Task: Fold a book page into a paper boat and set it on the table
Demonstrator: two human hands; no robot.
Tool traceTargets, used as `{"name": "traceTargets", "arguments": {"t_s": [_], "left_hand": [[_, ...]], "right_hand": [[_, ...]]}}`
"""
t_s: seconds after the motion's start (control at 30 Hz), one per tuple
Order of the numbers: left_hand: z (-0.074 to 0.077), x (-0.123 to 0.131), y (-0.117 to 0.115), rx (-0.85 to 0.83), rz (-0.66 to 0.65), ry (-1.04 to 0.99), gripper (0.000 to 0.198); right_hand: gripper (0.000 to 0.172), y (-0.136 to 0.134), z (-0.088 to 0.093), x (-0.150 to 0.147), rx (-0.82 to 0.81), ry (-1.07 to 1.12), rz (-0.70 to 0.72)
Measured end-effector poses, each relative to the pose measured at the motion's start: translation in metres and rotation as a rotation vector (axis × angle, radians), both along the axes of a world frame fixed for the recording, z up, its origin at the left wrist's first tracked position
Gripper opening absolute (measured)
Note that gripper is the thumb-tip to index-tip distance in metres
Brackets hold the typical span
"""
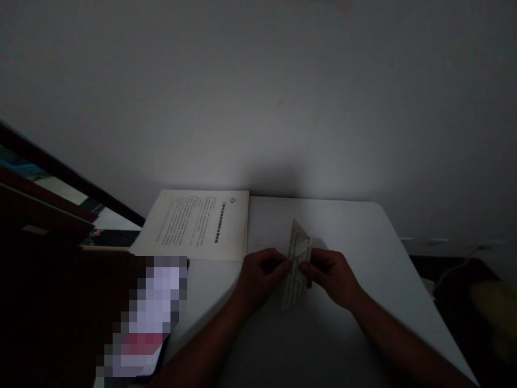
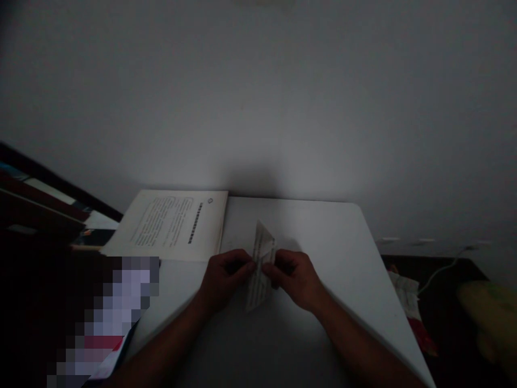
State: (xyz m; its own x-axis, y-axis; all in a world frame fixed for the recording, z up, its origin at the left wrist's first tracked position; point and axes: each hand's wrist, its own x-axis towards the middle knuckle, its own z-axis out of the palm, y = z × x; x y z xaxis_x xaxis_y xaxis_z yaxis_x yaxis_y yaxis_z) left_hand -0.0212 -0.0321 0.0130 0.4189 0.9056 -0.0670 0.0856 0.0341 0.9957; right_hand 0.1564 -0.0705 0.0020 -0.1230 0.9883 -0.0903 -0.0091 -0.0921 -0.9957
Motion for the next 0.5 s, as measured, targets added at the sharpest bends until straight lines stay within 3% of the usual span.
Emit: {"name": "traceTargets", "arguments": {"t_s": [0.23,0.5], "left_hand": [[0.0001,0.0014,-0.0013,0.059,-0.11,0.09,0.023],[-0.0027,-0.001,-0.0009,0.05,-0.058,0.068,0.034]], "right_hand": [[0.018,-0.0013,0.0009,0.0002,-0.006,-0.073,0.04],[0.029,-0.0013,0.0061,0.0002,0.0,-0.132,0.059]]}}
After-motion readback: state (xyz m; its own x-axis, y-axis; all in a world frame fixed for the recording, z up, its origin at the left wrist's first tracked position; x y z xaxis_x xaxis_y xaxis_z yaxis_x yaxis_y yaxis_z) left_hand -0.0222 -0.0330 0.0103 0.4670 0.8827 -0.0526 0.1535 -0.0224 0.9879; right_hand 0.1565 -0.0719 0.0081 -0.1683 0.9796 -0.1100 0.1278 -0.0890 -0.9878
